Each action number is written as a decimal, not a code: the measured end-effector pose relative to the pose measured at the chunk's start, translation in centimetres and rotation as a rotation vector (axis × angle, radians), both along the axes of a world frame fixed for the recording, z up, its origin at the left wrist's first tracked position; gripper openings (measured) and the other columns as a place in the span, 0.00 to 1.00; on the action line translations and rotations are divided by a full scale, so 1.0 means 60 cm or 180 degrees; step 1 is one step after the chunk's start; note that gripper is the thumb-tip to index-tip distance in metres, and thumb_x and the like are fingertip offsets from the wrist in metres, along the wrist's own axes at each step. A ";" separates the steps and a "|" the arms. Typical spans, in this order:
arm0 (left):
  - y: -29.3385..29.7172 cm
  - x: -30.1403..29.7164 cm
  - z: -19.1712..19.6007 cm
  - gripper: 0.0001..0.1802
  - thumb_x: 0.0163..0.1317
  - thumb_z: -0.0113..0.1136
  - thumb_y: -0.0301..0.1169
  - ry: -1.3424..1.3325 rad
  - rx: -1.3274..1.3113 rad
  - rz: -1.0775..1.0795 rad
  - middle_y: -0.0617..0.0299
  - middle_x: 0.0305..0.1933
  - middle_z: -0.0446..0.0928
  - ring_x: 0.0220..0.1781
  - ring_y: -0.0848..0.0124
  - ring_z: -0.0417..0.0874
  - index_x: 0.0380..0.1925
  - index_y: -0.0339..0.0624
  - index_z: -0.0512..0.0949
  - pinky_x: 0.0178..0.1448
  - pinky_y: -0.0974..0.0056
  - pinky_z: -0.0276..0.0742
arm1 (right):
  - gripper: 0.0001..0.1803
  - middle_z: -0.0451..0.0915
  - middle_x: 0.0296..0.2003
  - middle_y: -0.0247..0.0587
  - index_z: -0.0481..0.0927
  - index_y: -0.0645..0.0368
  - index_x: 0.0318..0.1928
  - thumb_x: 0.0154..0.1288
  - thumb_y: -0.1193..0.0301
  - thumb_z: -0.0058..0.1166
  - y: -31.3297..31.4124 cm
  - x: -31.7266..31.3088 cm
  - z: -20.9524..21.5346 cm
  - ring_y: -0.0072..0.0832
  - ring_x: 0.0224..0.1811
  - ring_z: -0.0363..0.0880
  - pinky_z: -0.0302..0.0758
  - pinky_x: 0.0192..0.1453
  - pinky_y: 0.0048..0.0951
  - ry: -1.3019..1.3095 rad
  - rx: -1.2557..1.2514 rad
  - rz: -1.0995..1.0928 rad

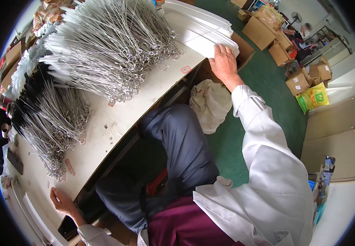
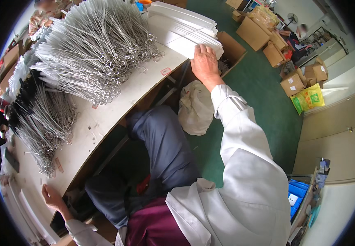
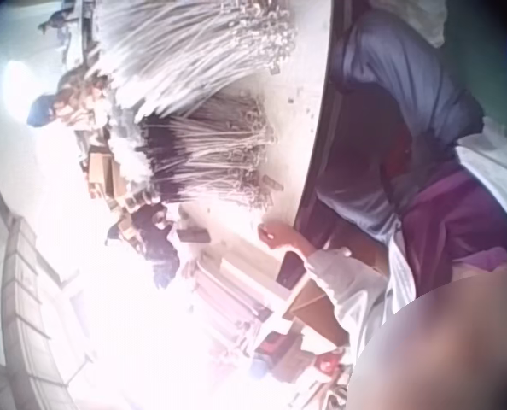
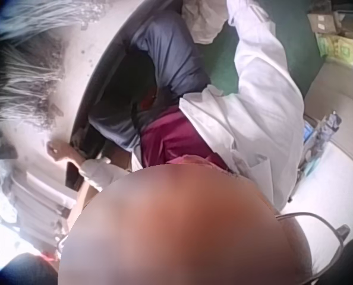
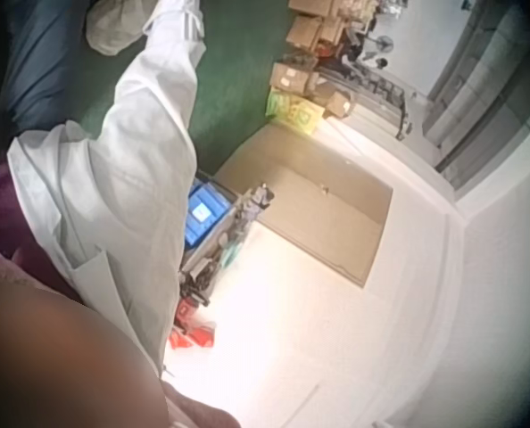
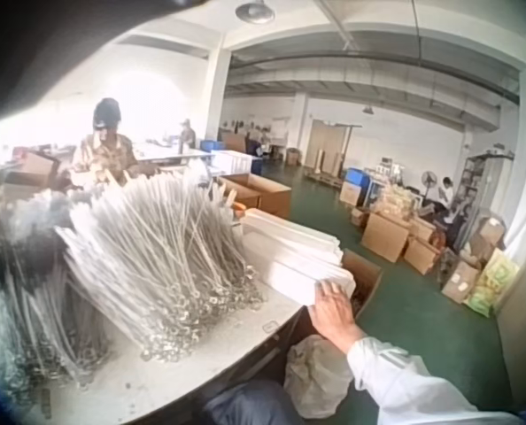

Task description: Assemble cardboard sleeves and pack wire brushes into them.

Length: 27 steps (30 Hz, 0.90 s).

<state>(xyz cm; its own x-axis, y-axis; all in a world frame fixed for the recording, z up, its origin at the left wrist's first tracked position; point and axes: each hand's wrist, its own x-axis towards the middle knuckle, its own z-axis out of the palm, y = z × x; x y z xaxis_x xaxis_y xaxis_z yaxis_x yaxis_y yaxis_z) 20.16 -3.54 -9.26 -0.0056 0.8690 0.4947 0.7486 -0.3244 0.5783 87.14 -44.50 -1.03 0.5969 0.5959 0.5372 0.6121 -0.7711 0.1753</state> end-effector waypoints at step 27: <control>-0.007 0.004 -0.002 0.14 0.69 0.60 0.34 0.0127 0.0202 -0.0089 0.57 0.48 0.89 0.49 0.63 0.88 0.48 0.38 0.87 0.58 0.59 0.81 | 0.28 0.77 0.61 0.55 0.77 0.67 0.60 0.58 0.72 0.64 0.018 -0.026 0.046 0.50 0.62 0.76 0.72 0.69 0.45 0.0143 -0.0430 -0.0075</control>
